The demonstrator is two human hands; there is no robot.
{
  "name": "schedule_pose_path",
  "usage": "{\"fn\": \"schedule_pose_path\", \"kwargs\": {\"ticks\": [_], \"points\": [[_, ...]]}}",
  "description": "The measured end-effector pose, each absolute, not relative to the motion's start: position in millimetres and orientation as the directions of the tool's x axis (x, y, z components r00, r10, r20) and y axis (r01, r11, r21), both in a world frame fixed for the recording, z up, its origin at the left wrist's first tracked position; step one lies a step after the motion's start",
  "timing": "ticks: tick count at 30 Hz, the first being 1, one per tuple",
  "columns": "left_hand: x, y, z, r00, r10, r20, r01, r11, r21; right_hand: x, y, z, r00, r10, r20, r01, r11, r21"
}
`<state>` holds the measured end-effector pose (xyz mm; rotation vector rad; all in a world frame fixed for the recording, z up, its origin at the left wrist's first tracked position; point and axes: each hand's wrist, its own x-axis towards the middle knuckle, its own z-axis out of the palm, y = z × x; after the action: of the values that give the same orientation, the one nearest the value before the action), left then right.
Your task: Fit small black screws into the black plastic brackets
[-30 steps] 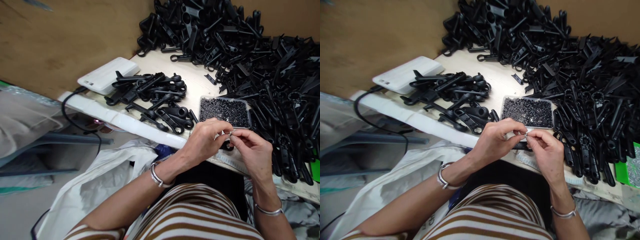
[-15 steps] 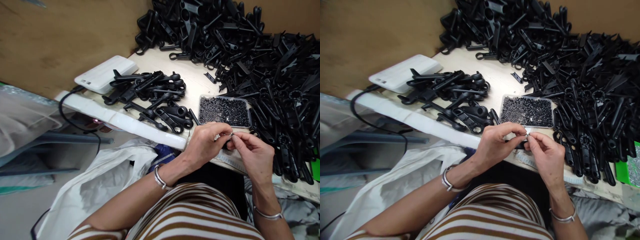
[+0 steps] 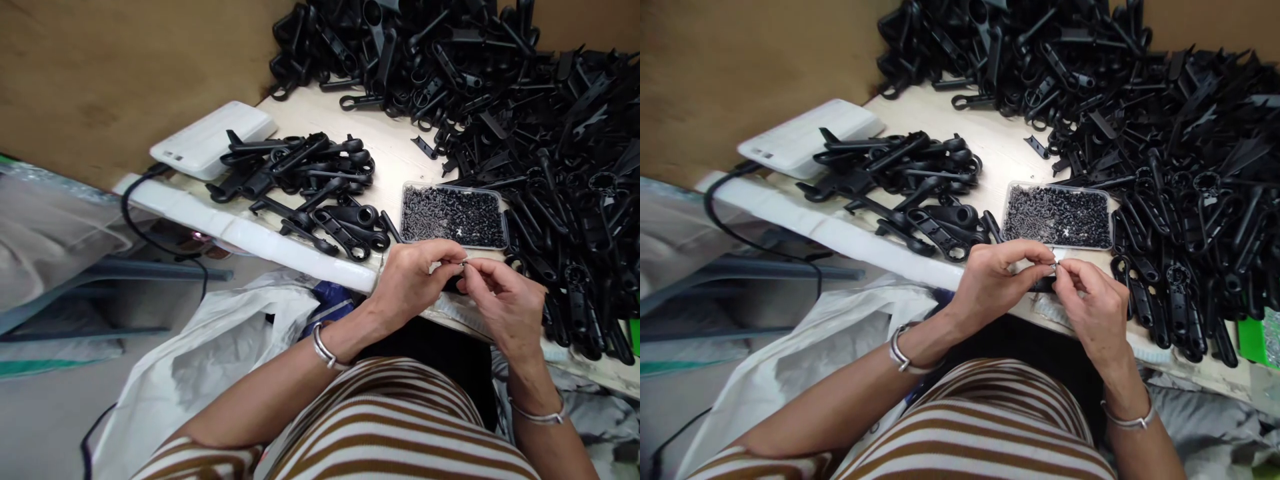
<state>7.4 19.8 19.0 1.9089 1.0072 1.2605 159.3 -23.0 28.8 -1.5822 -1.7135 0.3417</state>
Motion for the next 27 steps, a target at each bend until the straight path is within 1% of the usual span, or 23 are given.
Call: {"fn": "schedule_pose_path", "kwargs": {"ticks": [5, 8, 11, 14, 16, 18, 24, 27], "points": [[6.2, 19.6, 17.6, 0.282, 0.847, 0.451, 0.257, -0.520, 0.815, 161.5, -20.5, 30.9, 0.056, 0.949, 0.309, 0.731, 0.172, -0.661], [-0.3, 17.2, 18.4, 0.309, 0.800, 0.514, 0.280, -0.593, 0.755, 170.2, -22.2, 32.9, 0.069, 0.962, 0.265, 0.720, 0.136, -0.680], [-11.3, 11.7, 20.2, 0.420, 0.711, 0.564, 0.373, -0.702, 0.607, 184.7, -28.8, 32.5, 0.070, 0.967, 0.245, 0.761, 0.107, -0.640], [-20.3, 4.8, 19.3, 0.593, 0.646, 0.480, 0.491, -0.763, 0.421, 196.8, -38.4, 29.1, 0.031, 0.967, 0.253, 0.819, 0.120, -0.561], [-22.6, 0.8, 16.0, 0.639, 0.641, 0.425, 0.536, -0.767, 0.352, 199.2, -44.4, 27.0, -0.016, 0.960, 0.279, 0.845, 0.162, -0.510], [-22.2, -2.0, 11.3, 0.641, 0.640, 0.423, 0.538, -0.768, 0.348, 197.0, -48.9, 26.1, -0.076, 0.949, 0.305, 0.862, 0.216, -0.458], [-16.8, -6.2, 0.8, 0.609, 0.660, 0.439, 0.510, -0.750, 0.421, 181.9, -52.9, 25.9, -0.237, 0.904, 0.357, 0.856, 0.368, -0.364], [-15.8, -7.2, 0.2, 0.605, 0.671, 0.428, 0.500, -0.739, 0.452, 177.8, -52.4, 23.6, -0.296, 0.878, 0.377, 0.865, 0.413, -0.283]]}}
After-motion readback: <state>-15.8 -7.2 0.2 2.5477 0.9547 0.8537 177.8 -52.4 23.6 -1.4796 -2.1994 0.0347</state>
